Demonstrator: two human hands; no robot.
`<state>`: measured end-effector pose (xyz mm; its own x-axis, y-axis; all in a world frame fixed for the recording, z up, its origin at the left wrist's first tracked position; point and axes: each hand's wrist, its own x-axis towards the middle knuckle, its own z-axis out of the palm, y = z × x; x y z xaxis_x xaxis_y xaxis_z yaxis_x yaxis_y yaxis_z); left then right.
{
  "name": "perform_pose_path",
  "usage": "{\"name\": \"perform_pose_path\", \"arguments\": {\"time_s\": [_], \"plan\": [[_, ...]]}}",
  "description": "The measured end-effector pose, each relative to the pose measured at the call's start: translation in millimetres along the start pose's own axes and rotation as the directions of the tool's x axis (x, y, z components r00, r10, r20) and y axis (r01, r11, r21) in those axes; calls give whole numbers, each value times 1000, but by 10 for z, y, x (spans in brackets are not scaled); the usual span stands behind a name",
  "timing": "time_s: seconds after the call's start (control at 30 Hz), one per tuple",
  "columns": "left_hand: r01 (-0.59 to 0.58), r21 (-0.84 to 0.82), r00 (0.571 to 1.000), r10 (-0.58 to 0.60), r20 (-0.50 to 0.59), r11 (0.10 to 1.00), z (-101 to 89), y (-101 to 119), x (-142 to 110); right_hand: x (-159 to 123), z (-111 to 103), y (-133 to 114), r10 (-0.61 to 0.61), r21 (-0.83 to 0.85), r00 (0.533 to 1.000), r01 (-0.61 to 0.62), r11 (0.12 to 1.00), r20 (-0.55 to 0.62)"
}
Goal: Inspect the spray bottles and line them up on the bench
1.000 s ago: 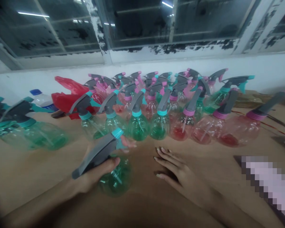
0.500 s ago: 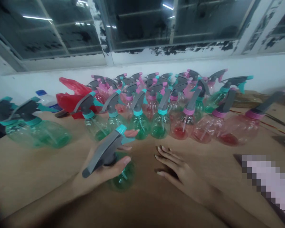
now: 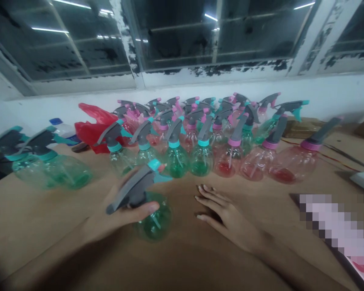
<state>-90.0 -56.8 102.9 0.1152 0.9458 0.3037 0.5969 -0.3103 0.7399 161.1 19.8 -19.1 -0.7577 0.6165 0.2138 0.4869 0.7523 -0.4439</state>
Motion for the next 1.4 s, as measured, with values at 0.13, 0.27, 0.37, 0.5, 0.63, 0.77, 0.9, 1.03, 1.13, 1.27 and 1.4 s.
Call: {"name": "perform_pose_path", "arguments": {"time_s": [0.13,0.27,0.37,0.5,0.63,0.77,0.9,1.03,1.13,1.27,1.4], "plan": [[-6,67,999,3,46,998,32,-57,-72,-1,3,17,-5,-1,1000,6,1000,16],[-42,120,995,31,94,992,21,-64,-191,0,2,2,1,2,1000,-1,1000,10],[-32,118,996,22,86,992,-3,-63,-268,10,-5,-21,4,11,1000,-4,1000,-13],[-17,165,1000,12,28,986,-54,-70,-339,32,-29,-36,4,2,1000,-4,1000,-4],[59,197,998,-55,-24,979,-183,-105,-448,97,-77,-52,18,-74,999,-15,997,35],[156,277,984,-123,-131,948,-416,-258,-618,286,-208,-256,-35,-181,999,39,983,28],[258,361,943,-154,-294,896,-724,-548,-725,605,-462,-723,-136,-233,988,116,966,-72],[345,366,892,-182,-413,864,-999,-873,-682,1028,-725,-1196,-324,-270,922,263,926,-214],[357,284,855,-189,-483,890,-1120,-1052,-586,1423,-860,-1428,-369,-310,888,282,908,-273],[335,274,874,-190,-446,901,-1203,-1168,-462,2018,-924,-1560,-424,-361,893,349,865,-153],[323,295,879,-170,-445,899,-1245,-1222,-376,2542,-879,-1534,-436,-329,898,427,842,49]]}}
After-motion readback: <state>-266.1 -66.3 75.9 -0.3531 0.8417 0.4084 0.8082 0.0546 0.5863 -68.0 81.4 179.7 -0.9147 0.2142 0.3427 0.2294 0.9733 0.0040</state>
